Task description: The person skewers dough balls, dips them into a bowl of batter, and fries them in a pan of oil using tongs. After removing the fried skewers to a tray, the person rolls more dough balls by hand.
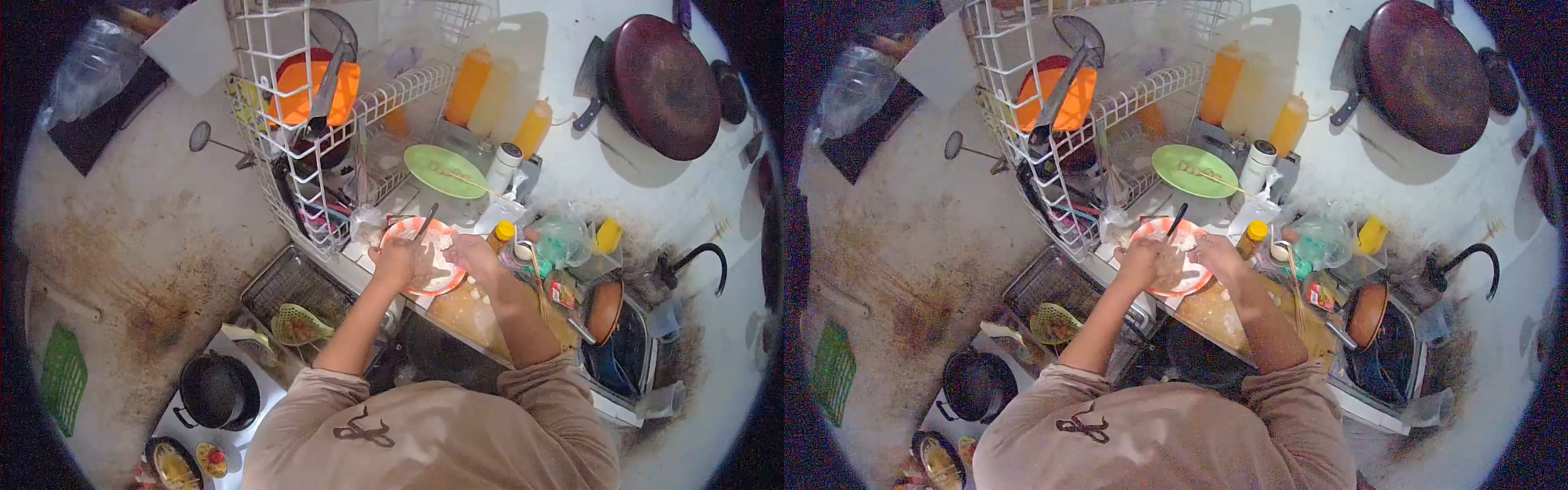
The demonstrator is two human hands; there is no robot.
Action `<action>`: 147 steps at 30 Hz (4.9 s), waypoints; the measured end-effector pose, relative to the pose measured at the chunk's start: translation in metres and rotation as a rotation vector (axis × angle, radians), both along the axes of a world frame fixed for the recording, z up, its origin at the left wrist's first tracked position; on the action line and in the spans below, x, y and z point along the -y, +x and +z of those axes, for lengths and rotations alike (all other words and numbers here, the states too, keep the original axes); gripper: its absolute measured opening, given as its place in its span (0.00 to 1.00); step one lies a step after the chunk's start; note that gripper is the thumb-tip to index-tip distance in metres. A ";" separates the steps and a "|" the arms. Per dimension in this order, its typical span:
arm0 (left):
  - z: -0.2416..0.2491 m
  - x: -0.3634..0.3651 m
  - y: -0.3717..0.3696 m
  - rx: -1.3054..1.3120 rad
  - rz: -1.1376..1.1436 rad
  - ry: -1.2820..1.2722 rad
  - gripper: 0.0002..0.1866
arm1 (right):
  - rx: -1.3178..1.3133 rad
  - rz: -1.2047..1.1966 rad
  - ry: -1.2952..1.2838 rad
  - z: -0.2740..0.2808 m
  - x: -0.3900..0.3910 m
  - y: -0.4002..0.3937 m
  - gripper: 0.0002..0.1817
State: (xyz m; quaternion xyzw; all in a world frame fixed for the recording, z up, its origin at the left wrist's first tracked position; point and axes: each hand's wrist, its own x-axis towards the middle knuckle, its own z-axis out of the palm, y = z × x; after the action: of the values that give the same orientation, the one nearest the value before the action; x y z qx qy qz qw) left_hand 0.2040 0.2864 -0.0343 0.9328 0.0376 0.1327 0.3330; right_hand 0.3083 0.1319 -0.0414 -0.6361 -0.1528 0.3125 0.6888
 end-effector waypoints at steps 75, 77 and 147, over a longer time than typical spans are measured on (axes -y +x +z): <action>-0.031 0.148 -0.061 0.062 -0.340 -2.117 0.36 | 1.370 -0.033 -0.283 0.028 0.058 -0.137 0.45; -0.026 0.144 -0.066 0.202 -0.631 -2.321 0.34 | 1.508 0.136 -0.473 0.048 0.061 -0.152 0.44; -0.060 0.194 -0.019 -0.341 -0.638 -2.113 0.47 | 1.017 -0.384 -0.427 -0.034 0.145 -0.144 0.21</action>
State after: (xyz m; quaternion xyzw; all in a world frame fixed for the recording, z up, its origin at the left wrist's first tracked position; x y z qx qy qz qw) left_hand 0.1846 0.0921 -0.0944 0.1539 -0.0645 -0.1873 0.9680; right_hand 0.1641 -0.0131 -0.0751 -0.8472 -0.2799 -0.1388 0.4297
